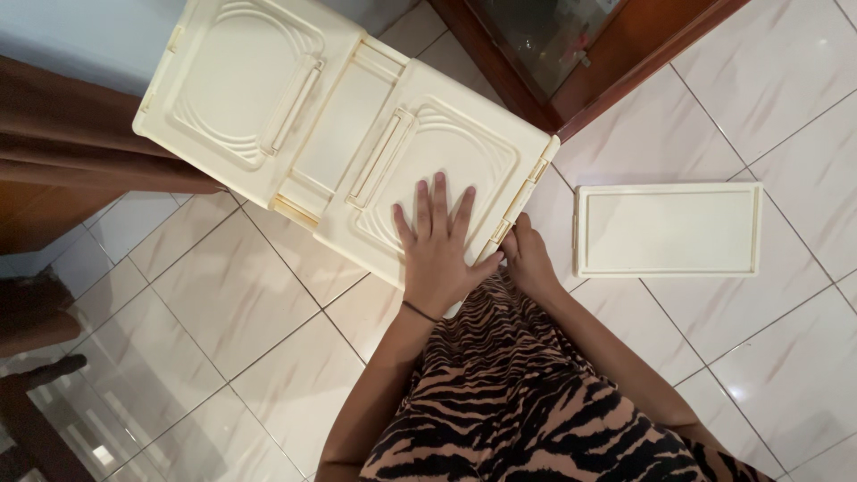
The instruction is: The person removes the lid from a large beige plastic storage container and places it on the floor. They then fold the container's side panels inward to collapse it flat. The person repeats this folding process with a second identical container, stacking the folded units on the floor.
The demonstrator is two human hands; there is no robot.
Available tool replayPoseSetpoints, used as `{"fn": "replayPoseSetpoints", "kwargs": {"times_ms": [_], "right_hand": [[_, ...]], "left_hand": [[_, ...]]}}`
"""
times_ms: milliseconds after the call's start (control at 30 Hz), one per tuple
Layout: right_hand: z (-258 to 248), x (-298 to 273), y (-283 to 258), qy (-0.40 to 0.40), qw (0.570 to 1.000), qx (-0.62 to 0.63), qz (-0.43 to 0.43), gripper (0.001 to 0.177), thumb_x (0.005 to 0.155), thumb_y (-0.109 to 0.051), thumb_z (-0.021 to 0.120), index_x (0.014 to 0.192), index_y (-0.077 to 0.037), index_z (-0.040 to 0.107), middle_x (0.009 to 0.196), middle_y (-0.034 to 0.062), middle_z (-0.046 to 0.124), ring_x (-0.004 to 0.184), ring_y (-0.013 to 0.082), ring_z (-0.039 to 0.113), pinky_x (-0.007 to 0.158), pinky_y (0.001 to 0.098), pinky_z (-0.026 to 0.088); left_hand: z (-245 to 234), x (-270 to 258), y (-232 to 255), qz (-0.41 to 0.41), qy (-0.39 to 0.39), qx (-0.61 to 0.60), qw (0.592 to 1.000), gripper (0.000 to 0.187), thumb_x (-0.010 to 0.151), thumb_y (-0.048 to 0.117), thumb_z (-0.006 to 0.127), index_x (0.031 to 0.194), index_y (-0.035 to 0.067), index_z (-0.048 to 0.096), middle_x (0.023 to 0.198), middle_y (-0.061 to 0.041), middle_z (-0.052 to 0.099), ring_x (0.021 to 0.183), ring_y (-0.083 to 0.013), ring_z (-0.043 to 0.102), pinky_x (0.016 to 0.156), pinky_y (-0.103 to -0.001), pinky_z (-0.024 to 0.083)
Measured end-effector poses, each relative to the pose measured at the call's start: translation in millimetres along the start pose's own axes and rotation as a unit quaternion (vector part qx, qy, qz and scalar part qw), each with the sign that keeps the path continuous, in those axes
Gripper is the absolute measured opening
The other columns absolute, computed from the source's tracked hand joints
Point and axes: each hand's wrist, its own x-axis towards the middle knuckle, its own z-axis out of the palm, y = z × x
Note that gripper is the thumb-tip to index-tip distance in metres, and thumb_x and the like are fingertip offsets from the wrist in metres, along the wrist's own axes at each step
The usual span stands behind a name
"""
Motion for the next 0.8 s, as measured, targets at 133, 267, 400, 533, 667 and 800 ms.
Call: {"fn": "replayPoseSetpoints", "kwargs": {"times_ms": [133,267,400,533,667,800], "right_hand": [[4.8,-2.0,18.7,0.034,0.997,0.056,0.033,0.033,0.101,-0.008,0.034,0.126,0.009,0.048,0.087,0.0173,0.069,0.073,0.0234,0.068,0.066,0.0372,0.057],[6.4,-5.9,32.2,0.020,0.991,0.132,0.015,0.036,0.105,-0.010,0.035,0.134,0.007,0.049,0.101,0.0155,0.067,0.084,0.0200,0.065,0.073,0.0345,0.056],[4.8,-5.3,41.6,-0.001,0.974,0.217,0.061,0.038,0.106,-0.013,0.035,0.138,0.004,0.047,0.106,0.0128,0.064,0.088,0.0169,0.064,0.076,0.0325,0.056],[2.3,-1.6,41.8,-0.029,0.959,0.260,0.109,0.035,0.108,-0.017,0.038,0.134,0.004,0.048,0.102,0.0158,0.066,0.085,0.0213,0.067,0.075,0.0339,0.058],[-4.0,3.0,33.1,-0.054,0.976,0.170,0.124,0.036,0.103,-0.018,0.050,0.132,0.004,0.046,0.106,0.0159,0.070,0.091,0.0236,0.071,0.079,0.0335,0.059],[-10.0,3.9,17.5,-0.025,0.988,0.059,0.139,0.041,0.100,-0.017,0.055,0.133,0.003,0.044,0.109,0.0175,0.068,0.093,0.0237,0.072,0.080,0.0344,0.061]], "left_hand": [[1.2,1.6,0.2,0.008,0.028,0.000,1.000,0.101,0.082,0.068,0.070,0.161,0.015,0.035,0.169,-0.024,0.017,0.156,-0.0465,0.017,0.118,-0.077,0.008],[0.5,0.2,-0.9,0.008,0.014,-0.001,1.000,0.103,0.079,0.067,0.069,0.160,0.015,0.035,0.168,-0.024,0.017,0.155,-0.0469,0.016,0.117,-0.077,0.008],[-0.4,1.1,-0.7,0.003,-0.003,0.008,1.000,0.104,0.078,0.066,0.069,0.161,0.015,0.034,0.169,-0.024,0.017,0.156,-0.0457,0.016,0.117,-0.076,0.008],[-2.9,1.5,0.1,0.005,0.006,0.011,1.000,0.103,0.078,0.068,0.069,0.160,0.015,0.035,0.168,-0.023,0.018,0.156,-0.0453,0.016,0.118,-0.076,0.009],[-1.1,1.2,-1.1,0.014,0.018,-0.001,1.000,0.103,0.080,0.072,0.066,0.159,0.013,0.036,0.167,-0.024,0.019,0.155,-0.0464,0.017,0.117,-0.077,0.009],[2.7,-0.2,-2.6,0.017,0.057,-0.013,0.998,0.091,0.088,0.068,0.062,0.155,0.010,0.043,0.165,-0.024,0.024,0.154,-0.0454,0.021,0.117,-0.076,0.009]]}}
